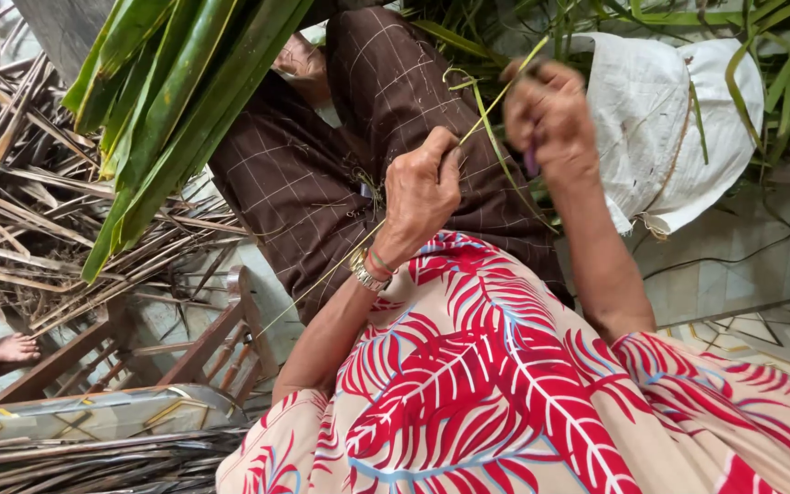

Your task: Stripping palm leaves with a knife to extract the midribs for broom making or other crafts.

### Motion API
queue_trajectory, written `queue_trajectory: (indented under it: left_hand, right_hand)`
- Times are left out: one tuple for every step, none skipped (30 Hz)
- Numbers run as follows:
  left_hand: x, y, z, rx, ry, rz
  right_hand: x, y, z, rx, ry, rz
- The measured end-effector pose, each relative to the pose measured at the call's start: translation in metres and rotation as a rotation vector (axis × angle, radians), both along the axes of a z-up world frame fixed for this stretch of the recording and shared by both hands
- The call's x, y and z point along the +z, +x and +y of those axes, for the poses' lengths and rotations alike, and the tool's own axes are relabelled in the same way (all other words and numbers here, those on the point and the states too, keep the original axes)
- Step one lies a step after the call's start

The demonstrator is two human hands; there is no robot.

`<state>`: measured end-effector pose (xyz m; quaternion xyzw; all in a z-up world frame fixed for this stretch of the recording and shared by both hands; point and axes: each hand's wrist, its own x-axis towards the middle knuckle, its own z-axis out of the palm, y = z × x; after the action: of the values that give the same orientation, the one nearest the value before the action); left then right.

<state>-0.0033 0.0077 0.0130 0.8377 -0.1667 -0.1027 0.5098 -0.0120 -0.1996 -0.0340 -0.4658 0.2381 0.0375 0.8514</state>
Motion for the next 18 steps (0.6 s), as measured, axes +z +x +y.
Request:
queue_trajectory:
  left_hand:
    - [-0.001,-0.003,0.001,0.001,0.001,0.002]
    - [-0.002,-0.006,0.002,0.000,-0.006,0.020]
    - [-0.002,-0.007,0.002,0.001,-0.015,0.034]
    - [-0.005,-0.006,0.004,0.002,-0.015,0.033]
    - [-0.008,-0.007,0.006,-0.008,-0.007,0.039]
    - [-0.011,-0.008,0.007,-0.019,0.001,0.045]
    - [-0.010,-0.009,0.011,-0.016,0.002,0.045]
    - [-0.008,-0.010,0.015,0.017,0.007,0.082]
    - [-0.006,-0.008,0.019,0.057,0.012,0.111]
    - [-0.010,0.002,0.014,0.066,0.014,0.104]
    - [-0.015,0.004,0.009,0.068,0.014,0.103]
    - [-0.020,0.006,0.004,0.071,0.014,0.103]
    - [-0.020,0.007,-0.001,0.068,0.007,0.099]
    - [-0.020,0.009,-0.007,0.056,-0.066,0.172]
    - [-0.020,0.009,-0.010,0.044,-0.133,0.247]
    - [-0.017,0.012,-0.012,0.039,-0.133,0.245]
    - [-0.014,0.013,-0.012,0.029,-0.130,0.293]
    - [-0.012,0.013,-0.011,0.019,-0.126,0.340]
  right_hand:
    - [-0.004,0.002,-0.009,0.001,0.001,0.002]
    - [-0.008,0.003,-0.018,0.012,0.071,-0.024]
    - [-0.012,0.007,-0.027,0.024,0.139,-0.054]
    - [-0.034,0.014,-0.044,0.025,0.139,-0.055]
    - [-0.054,0.018,-0.062,-0.209,0.334,-0.009]
    - [-0.075,0.022,-0.081,-0.447,0.526,0.037]
    - [-0.073,0.015,-0.090,-0.445,0.527,0.038]
    - [-0.070,0.009,-0.098,-0.370,0.179,0.051]
    - [-0.068,0.008,-0.107,-0.283,-0.165,0.056]
    - [-0.044,0.014,-0.084,-0.275,-0.162,0.048]
    - [-0.020,0.006,-0.061,-0.122,-0.210,0.013]
    - [0.003,-0.001,-0.038,0.031,-0.255,-0.023]
    - [0.002,-0.007,-0.024,0.028,-0.262,-0.026]
    - [0.000,-0.013,-0.010,0.123,-0.184,-0.047]
    - [-0.002,-0.020,0.005,0.217,-0.099,-0.066]
    - [0.002,-0.020,0.012,0.212,-0.101,-0.067]
    - [0.006,-0.023,0.020,0.193,0.000,-0.053]
    - [0.009,-0.026,0.029,0.174,0.101,-0.039]
